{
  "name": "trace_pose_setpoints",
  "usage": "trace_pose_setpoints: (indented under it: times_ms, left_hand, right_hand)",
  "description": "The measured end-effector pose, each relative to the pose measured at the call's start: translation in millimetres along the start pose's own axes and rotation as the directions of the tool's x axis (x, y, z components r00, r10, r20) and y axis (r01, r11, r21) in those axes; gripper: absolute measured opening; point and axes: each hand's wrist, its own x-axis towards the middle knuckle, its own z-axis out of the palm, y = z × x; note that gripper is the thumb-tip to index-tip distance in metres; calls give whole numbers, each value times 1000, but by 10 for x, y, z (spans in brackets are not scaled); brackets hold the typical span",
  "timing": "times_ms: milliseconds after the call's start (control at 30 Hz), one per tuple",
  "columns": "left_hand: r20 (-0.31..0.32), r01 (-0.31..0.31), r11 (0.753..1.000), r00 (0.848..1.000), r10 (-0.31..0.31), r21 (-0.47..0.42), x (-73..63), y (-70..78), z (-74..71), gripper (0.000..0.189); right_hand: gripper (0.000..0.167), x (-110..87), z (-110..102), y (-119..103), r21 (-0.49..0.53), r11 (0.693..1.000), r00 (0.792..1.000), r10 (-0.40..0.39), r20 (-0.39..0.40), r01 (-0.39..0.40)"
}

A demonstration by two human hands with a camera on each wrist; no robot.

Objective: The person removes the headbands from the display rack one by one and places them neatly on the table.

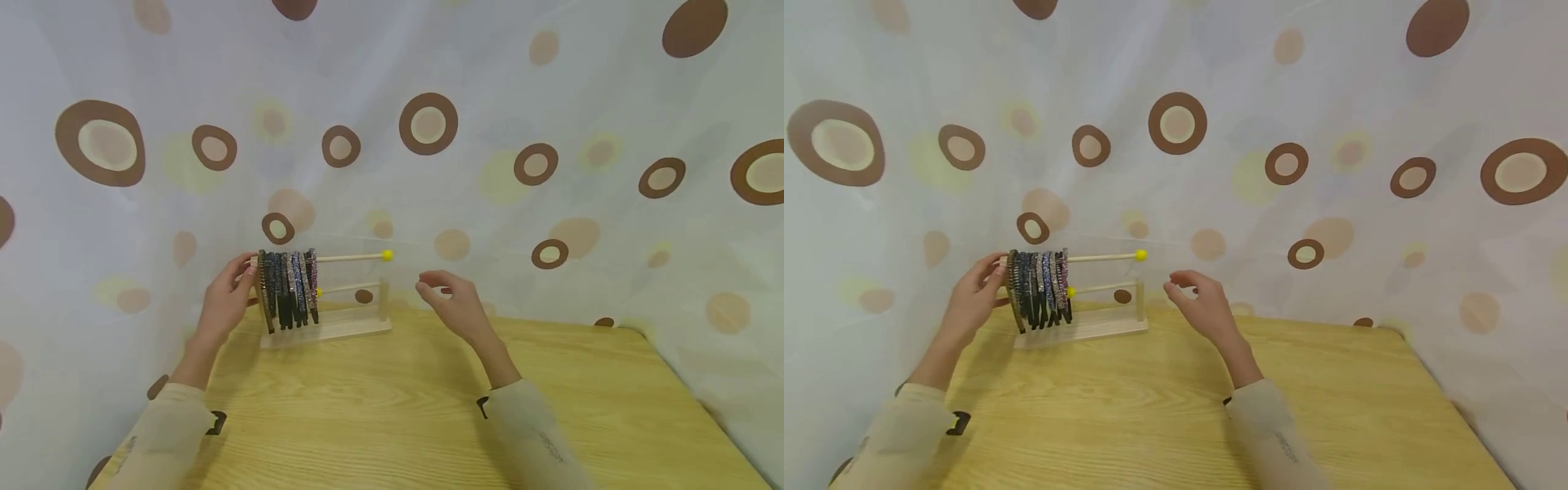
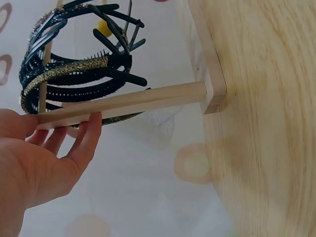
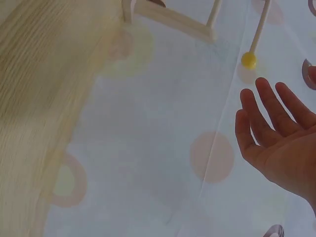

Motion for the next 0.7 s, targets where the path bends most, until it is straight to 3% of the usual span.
trace_pose_setpoints:
  times_ms: [167, 367, 567, 700]
  left_hand:
    - [53, -61, 998, 997, 62, -16, 21, 49, 209, 52]
    - [95, -88, 996, 992, 88, -6, -41, 130, 388, 51]
    - [132, -116, 992, 984, 122, -52, -18, 233, 613, 50]
    - [168, -112, 990, 978, 125, -82, -11, 298, 820, 48]
  right_hand:
    - [37, 37, 145, -83, 16, 999, 999, -48, -14, 48]
    - [32, 42, 402, -158, 32, 993, 993, -115, 26, 114]
    - [35, 60, 527, -221, 125, 991, 999, -42, 0, 41]
    - [39, 41, 530, -234, 257, 966, 999, 38, -15, -33]
